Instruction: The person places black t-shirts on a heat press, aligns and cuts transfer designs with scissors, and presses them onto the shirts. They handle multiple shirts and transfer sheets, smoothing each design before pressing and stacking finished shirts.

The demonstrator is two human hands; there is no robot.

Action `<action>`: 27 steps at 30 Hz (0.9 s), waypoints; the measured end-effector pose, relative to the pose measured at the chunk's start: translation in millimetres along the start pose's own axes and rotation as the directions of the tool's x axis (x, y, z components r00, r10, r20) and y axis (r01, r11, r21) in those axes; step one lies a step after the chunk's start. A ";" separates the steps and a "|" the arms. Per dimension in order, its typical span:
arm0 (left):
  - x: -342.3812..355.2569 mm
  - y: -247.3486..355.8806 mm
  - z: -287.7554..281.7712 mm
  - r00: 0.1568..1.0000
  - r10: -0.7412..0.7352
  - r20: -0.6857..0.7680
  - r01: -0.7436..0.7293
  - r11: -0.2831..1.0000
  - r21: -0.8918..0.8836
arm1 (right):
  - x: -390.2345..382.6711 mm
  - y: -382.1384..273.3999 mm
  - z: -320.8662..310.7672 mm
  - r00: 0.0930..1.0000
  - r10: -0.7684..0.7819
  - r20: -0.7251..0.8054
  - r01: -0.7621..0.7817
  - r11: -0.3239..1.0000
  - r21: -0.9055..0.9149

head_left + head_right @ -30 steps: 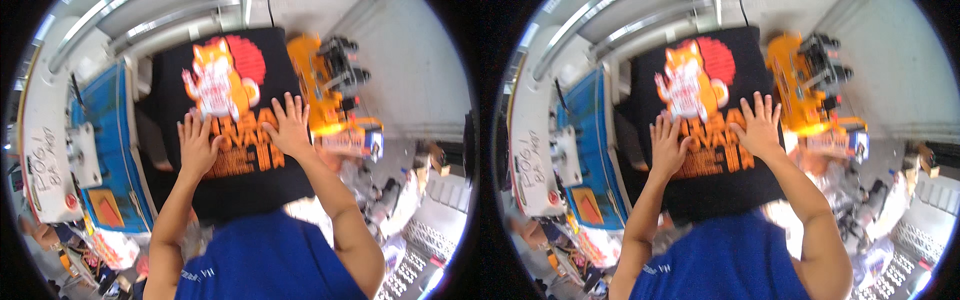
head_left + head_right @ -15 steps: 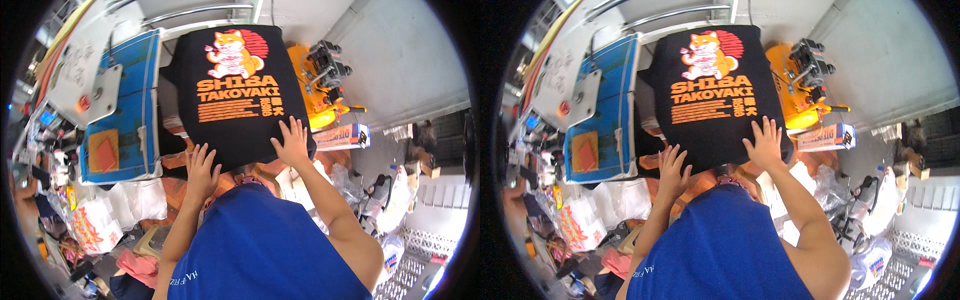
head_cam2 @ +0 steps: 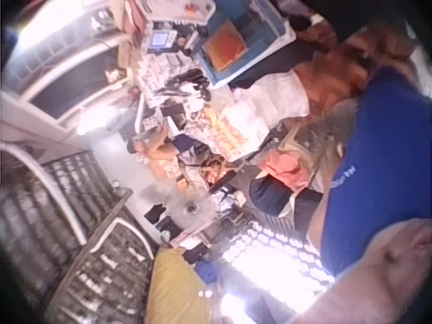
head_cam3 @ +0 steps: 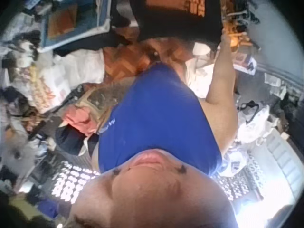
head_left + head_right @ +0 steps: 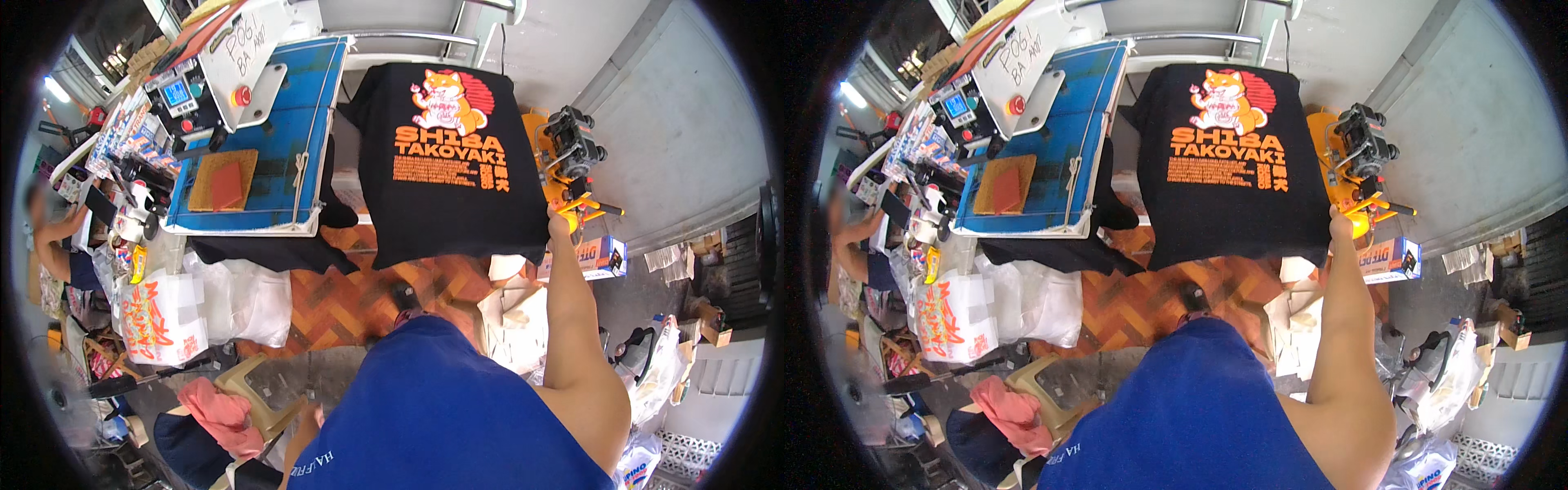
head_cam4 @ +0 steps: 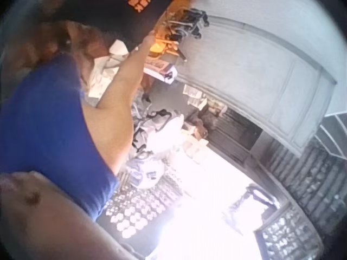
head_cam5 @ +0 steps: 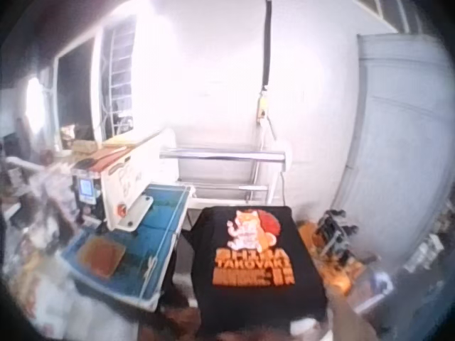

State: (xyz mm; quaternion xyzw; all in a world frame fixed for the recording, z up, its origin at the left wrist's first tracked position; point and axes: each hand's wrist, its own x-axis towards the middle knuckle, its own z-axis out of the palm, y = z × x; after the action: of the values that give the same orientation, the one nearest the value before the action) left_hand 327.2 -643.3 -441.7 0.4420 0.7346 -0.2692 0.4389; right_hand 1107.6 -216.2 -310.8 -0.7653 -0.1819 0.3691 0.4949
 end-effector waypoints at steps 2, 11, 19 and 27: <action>-21.7 -8.2 12.6 0.997 -0.006 0.073 0.006 1.000 -0.002 | -2.1 0.9 -2.0 0.998 -0.057 -0.012 0.058 0.992 0.116; 57.5 129.2 -36.3 0.814 0.580 -0.040 -0.531 0.769 0.357 | 44.2 31.9 -44.7 0.997 -0.036 -0.074 0.010 0.948 -0.317; -90.0 396.2 -315.4 0.175 0.475 -0.862 -0.948 0.319 -0.017 | 27.3 -91.9 21.4 0.918 0.280 0.279 -0.173 0.919 -0.355; 30.1 656.8 -562.7 -0.068 0.448 -0.891 -0.902 0.354 0.247 | 186.2 -177.7 120.5 0.960 -0.007 0.281 0.035 0.995 -0.097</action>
State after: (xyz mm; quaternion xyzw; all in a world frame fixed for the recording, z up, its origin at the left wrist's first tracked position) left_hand 673.2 115.0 -208.8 0.7093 0.5266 0.4447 0.1477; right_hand 1156.4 57.6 -252.6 -0.7273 -0.2768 0.4588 0.4288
